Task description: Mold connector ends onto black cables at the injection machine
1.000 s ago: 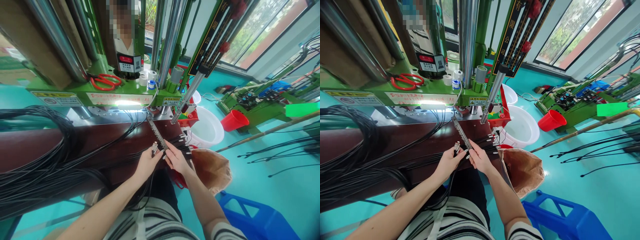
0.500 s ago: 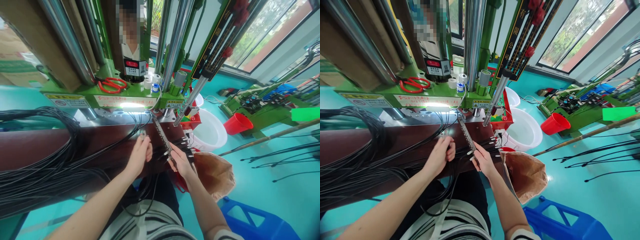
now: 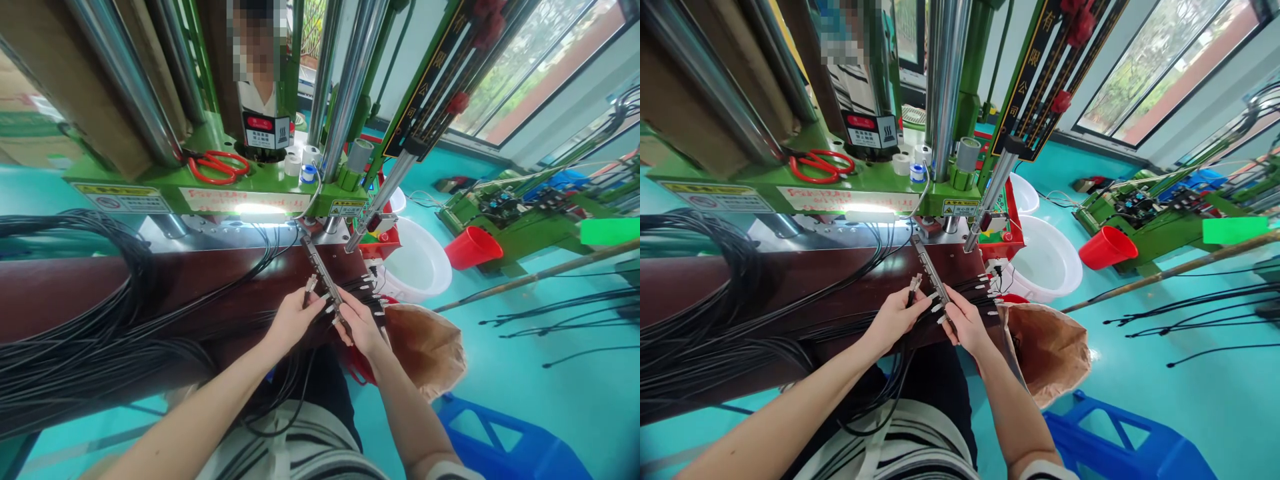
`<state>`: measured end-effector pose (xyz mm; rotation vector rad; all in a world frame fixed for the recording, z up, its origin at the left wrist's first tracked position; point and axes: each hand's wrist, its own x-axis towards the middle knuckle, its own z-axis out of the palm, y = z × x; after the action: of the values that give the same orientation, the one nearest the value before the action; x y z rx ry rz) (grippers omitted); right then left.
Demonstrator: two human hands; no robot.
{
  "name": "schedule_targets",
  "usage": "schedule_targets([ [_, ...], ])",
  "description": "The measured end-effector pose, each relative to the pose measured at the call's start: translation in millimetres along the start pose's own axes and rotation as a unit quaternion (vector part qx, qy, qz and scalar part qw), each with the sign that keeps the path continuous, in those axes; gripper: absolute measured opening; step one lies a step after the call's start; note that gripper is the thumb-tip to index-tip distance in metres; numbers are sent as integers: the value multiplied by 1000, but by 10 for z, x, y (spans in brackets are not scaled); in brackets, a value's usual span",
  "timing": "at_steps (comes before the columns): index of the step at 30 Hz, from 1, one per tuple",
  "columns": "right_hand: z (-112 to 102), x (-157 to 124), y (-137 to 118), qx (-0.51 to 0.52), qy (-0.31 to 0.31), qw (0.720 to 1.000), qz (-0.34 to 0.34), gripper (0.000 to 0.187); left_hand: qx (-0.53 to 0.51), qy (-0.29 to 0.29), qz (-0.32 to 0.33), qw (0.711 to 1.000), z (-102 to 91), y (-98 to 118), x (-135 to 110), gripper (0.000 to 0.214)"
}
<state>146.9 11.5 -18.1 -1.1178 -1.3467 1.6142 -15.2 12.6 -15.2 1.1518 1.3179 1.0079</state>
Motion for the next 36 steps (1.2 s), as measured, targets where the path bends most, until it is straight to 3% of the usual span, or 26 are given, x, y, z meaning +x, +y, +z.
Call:
schedule_targets([
  [7,40,-5,6,-83,-10,996,-16,54,2,5,-5,1000,-18,-19,24,24],
  [11,45,-4,19,-55,-7,998,-21,52,2,-11,6,1000,-53,-2,30,27],
  [16,21,-9,41,2,33,999,-10,53,-17,93,61,994,-124,46,36,24],
  [18,14,-13,44,13,36,999,-6,53,-30,58,34,997,-150,78,35,22],
  [21,2,-17,43,6,21,1000,-12,51,-44,-64,-52,996,-180,159,28,26],
  [23,-7,-17,39,-6,4,1000,-18,50,-50,-114,-97,988,-195,218,21,27],
  [36,3,-32,3,-56,-4,998,-23,53,-106,-127,-143,976,-264,202,57,30],
])
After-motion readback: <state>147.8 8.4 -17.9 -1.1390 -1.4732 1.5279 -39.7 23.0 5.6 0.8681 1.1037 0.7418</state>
